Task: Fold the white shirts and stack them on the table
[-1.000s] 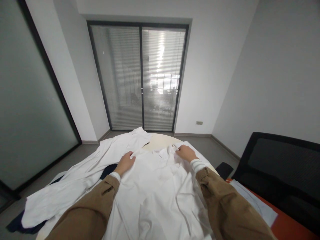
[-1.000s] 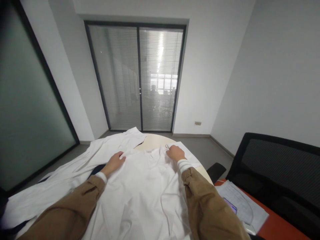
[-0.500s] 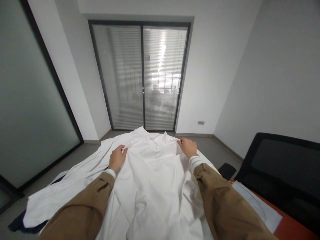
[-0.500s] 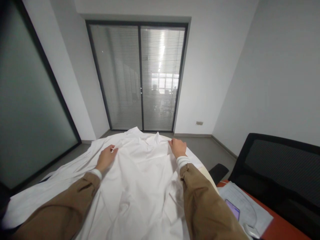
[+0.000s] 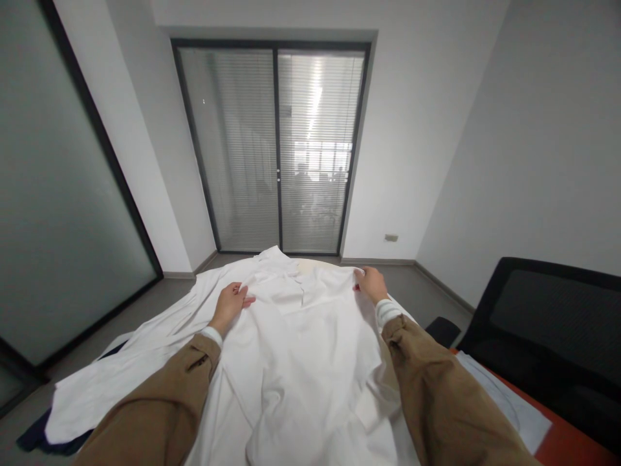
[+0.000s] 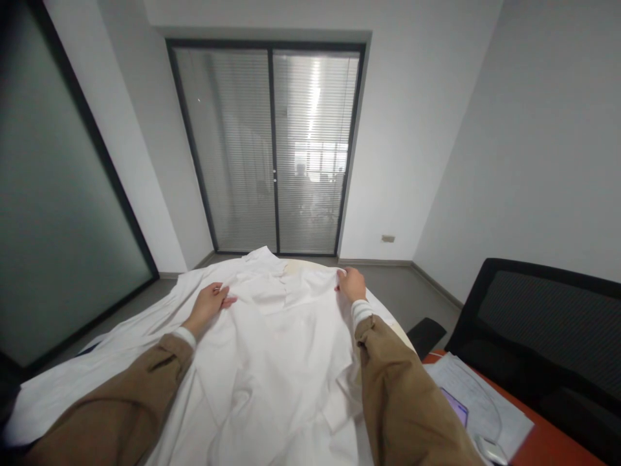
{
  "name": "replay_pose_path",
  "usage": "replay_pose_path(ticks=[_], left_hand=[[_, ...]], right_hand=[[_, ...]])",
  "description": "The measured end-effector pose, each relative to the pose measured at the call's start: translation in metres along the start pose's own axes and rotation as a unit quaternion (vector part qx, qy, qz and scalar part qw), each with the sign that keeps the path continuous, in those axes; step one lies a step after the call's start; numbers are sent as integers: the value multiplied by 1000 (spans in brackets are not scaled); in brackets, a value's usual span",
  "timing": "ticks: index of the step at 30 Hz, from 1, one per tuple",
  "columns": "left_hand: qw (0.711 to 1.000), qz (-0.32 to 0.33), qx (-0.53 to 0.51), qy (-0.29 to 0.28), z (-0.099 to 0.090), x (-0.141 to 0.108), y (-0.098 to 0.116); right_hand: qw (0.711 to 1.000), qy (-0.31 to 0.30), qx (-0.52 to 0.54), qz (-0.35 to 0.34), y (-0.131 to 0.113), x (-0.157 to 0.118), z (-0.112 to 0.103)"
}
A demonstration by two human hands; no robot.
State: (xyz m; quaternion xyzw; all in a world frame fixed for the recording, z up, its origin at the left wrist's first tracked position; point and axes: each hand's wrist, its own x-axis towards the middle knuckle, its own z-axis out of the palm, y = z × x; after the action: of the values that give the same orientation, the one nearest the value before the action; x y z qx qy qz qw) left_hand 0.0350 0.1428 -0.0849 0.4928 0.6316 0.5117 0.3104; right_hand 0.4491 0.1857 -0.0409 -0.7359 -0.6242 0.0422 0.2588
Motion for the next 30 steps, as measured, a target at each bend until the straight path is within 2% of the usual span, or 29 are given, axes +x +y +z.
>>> replay_pose_path(ticks=[6, 9, 11, 14, 17, 19, 22, 24, 27, 30], left_hand=[[998, 43, -30, -43, 2, -3, -1], [994, 66, -17, -80, 5, -15, -2], [987, 120, 31, -102, 7, -28, -1], [956, 200, 136, -163, 12, -56, 7], [925, 200, 209, -248, 16, -90, 14], [901, 199, 269, -278, 19, -111, 15], [878, 216, 338, -262, 24, -133, 8], [875, 243, 349, -232, 26, -139, -2], [889, 273, 311, -197, 29, -140, -18], [909, 281, 248, -184, 30, -136, -28]], right_hand=[[987, -48, 94, -117, -5, -2, 18], [984, -69, 99, -134, -3, -12, 24], [987, -60, 88, -119, 1, -17, 22], [997, -31, 52, -57, 11, -25, 10], [1000, -20, 8, 12, 25, -37, -8], [999, -31, -15, 38, 34, -47, -19], [996, -65, -30, 52, 42, -65, -30], [994, -97, -26, 50, 46, -78, -33], [984, -172, 2, 34, 51, -99, -34], [966, -246, 75, 27, 54, -119, -30]])
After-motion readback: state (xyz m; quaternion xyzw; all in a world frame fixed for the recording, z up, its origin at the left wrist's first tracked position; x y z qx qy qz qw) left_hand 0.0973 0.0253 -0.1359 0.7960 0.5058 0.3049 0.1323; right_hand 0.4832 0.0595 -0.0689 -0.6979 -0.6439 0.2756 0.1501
